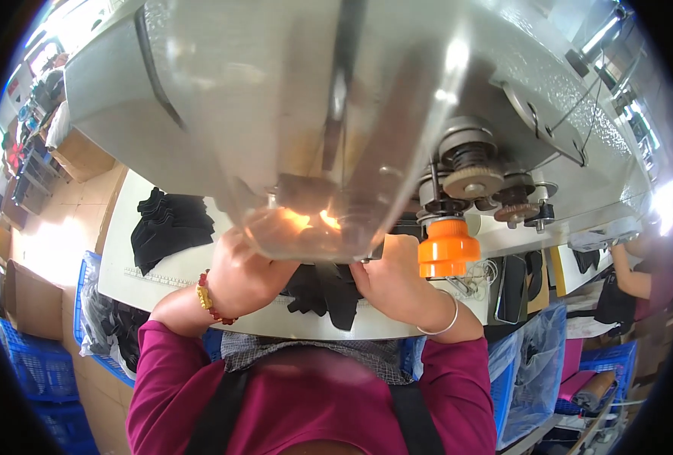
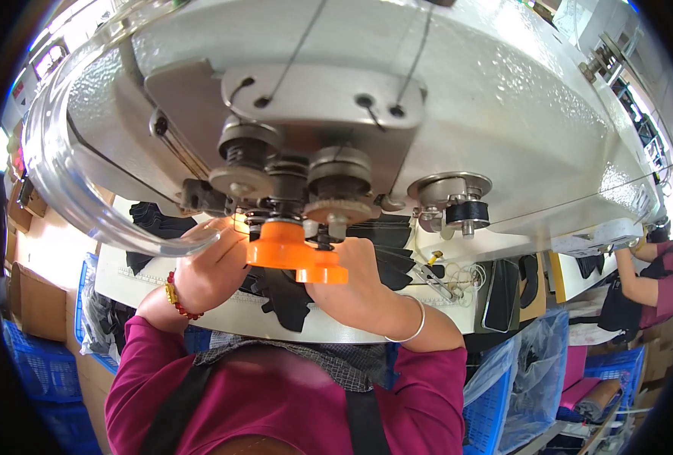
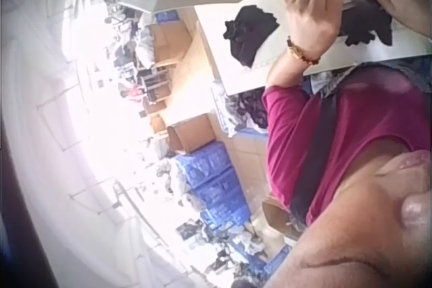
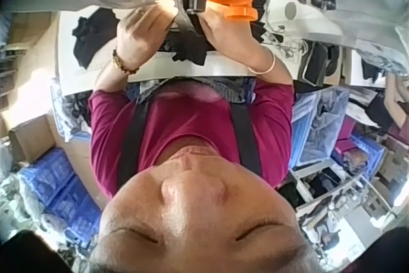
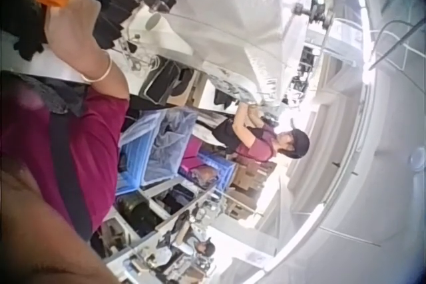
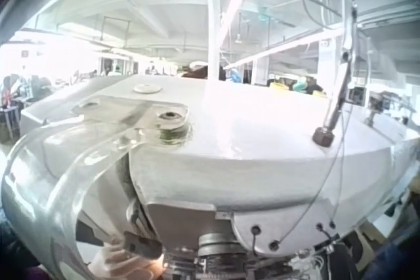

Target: Stitching black fabric shoe components using an industrial sewing machine.

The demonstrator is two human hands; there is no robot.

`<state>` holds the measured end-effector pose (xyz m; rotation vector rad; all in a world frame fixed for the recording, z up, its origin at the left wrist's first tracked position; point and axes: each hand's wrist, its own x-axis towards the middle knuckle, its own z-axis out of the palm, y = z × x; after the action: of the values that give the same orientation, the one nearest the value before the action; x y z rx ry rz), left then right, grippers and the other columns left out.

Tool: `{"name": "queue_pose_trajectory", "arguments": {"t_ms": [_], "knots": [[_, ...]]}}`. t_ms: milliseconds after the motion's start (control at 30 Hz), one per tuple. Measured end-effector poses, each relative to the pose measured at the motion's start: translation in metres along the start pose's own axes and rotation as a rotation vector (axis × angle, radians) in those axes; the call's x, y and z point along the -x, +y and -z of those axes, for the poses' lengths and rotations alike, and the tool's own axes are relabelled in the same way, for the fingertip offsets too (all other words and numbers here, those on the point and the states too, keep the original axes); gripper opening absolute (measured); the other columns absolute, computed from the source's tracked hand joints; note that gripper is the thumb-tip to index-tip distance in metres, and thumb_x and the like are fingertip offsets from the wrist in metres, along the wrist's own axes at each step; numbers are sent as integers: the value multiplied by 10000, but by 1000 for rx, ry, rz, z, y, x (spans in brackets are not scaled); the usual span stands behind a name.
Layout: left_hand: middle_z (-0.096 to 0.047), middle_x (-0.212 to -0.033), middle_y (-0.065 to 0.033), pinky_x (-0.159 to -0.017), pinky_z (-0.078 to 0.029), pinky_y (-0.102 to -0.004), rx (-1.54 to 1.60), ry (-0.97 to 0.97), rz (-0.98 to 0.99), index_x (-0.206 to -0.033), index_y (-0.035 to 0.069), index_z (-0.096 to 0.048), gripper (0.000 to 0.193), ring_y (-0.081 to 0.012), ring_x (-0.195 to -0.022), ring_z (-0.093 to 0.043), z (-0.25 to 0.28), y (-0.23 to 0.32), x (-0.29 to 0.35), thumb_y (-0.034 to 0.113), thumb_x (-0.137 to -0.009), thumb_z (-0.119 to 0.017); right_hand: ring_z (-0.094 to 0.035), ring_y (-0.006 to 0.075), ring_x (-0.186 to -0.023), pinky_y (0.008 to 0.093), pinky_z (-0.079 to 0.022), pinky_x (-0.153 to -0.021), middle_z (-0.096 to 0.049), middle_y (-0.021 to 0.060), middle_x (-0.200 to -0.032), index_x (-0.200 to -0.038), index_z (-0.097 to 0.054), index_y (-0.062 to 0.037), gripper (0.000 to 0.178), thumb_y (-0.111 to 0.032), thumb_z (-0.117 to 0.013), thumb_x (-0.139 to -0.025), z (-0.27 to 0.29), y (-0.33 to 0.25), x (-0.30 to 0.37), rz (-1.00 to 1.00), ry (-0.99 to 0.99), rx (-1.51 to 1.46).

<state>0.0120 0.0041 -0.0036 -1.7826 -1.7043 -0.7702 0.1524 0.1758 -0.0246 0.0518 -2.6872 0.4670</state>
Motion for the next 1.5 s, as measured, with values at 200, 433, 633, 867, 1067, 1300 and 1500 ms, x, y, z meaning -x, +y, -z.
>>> {"name": "queue_pose_trajectory", "arguments": {"t_ms": [200,433,633,867,1067,1300,1500], "knots": [[-611,-832,-99,-611,-509,-363,9,-16,47,-757,36,-613,191,-275,-721,-617,-3,-5,5,53,-579,-678,-528,329,-643,446,-371,-538,-550,131,-761,-1006,-706,-98,261,-68,-665,-750,-1,0,-2,95,118,33],[-595,-820,-46,-600,-512,-369,-136,-35,68,-862,97,-643,184,-240,-769,-628,-4,-9,-2,152,-699,-708,-547,285,-712,454,-357,-584,-568,58,-770,-959,-702,-140,279,-83,-651,-691,-16,9,-1,125,211,-34],[-634,-810,-73,-627,-475,-380,-231,-53,107,-895,47,-660,271,-268,-694,-613,-2,-7,4,96,-633,-708,-556,317,-787,451,-404,-617,-578,128,-865,-1080,-709,-119,337,-170,-690,-748,-7,9,-5,192,206,-56],[-611,-730,-48,-546,-463,-394,75,-29,273,-860,109,-657,129,-253,-659,-621,2,-14,2,141,-745,-706,-657,261,-827,370,-518,-699,-673,50,-911,-962,-695,-127,299,-129,-692,-662,10,-1,-12,190,184,-56],[-595,-775,-9,-607,-462,-374,-36,-75,146,-860,115,-671,148,-235,-720,-600,-2,-6,4,73,-720,-689,-656,231,-854,355,-534,-738,-687,-14,-919,-977,-703,-160,284,-115,-669,-698,0,10,-17,377,266,-45],[-609,-821,-20,-540,-463,-372,-75,-21,152,-866,118,-681,181,-228,-662,-599,-6,-4,8,80,-691,-700,-643,177,-917,327,-509,-728,-683,-35,-976,-1049,-682,-164,308,-143,-654,-743,-6,12,-13,340,265,24],[-591,-846,-19,-471,-414,-346,-62,32,77,-861,101,-672,238,-203,-631,-568,-14,-16,12,86,-626,-707,-604,145,-930,334,-472,-766,-637,-8,-1002,-1069,-625,-126,245,-177,-600,-831,-27,19,-8,439,363,199]]}}
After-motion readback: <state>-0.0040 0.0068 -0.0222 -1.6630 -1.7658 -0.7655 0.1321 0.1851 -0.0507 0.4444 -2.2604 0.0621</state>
